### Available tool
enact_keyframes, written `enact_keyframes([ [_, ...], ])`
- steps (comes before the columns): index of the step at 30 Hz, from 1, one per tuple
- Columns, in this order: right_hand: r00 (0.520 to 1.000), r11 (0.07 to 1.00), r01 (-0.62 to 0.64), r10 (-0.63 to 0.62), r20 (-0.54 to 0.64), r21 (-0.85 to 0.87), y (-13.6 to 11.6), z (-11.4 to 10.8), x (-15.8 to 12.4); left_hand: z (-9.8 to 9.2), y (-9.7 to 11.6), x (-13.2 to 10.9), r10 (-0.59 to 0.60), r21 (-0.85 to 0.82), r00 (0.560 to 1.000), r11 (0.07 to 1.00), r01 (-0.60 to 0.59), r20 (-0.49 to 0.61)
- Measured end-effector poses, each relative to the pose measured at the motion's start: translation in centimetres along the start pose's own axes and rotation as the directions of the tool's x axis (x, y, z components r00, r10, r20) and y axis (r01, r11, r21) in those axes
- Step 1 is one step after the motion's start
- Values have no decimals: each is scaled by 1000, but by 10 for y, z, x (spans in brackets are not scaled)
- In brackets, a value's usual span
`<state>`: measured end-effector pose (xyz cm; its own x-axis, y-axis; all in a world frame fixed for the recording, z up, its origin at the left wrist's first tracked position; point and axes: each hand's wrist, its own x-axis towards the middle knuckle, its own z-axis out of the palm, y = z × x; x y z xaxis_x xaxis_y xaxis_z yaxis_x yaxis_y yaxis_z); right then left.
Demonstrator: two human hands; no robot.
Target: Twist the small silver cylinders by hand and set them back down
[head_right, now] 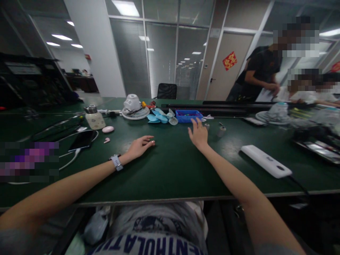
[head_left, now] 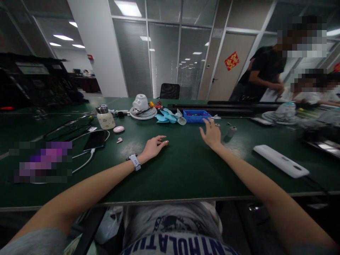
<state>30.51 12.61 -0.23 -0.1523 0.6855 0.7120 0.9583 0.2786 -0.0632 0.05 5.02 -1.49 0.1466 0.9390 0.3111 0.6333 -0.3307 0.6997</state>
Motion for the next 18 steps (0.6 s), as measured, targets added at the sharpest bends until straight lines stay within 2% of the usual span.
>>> enact_keyframes([
  [1,990,989,135,-137,39,67,-20,-4,-5,0,0,0,-20,-21,999,1000,20,-33],
  [2,959,955,257,-271,83,149,-40,-8,-10,1,-1,1,-49,-43,996,998,45,-76],
  [4,853,844,436,-498,155,312,-76,-13,-21,1,-3,3,-118,-81,977,991,105,-176],
  [6,758,752,496,-619,206,434,-102,-14,-29,2,-6,4,-178,-115,953,981,153,-244],
  [7,727,726,494,-646,230,478,-110,-13,-32,2,-7,4,-194,-128,948,978,166,-254],
  [9,697,705,458,-663,274,541,-117,-10,-35,2,-9,5,-199,-136,948,976,169,-248],
  [12,721,698,396,-639,270,596,-117,-6,-36,3,-9,5,-186,-120,956,980,162,-228],
  [15,784,705,367,-585,206,607,-107,-5,-31,3,-7,5,-196,-101,955,979,178,-221],
  [18,884,779,331,-453,113,532,-75,-5,-14,1,-4,3,-196,-96,958,979,180,-209],
])
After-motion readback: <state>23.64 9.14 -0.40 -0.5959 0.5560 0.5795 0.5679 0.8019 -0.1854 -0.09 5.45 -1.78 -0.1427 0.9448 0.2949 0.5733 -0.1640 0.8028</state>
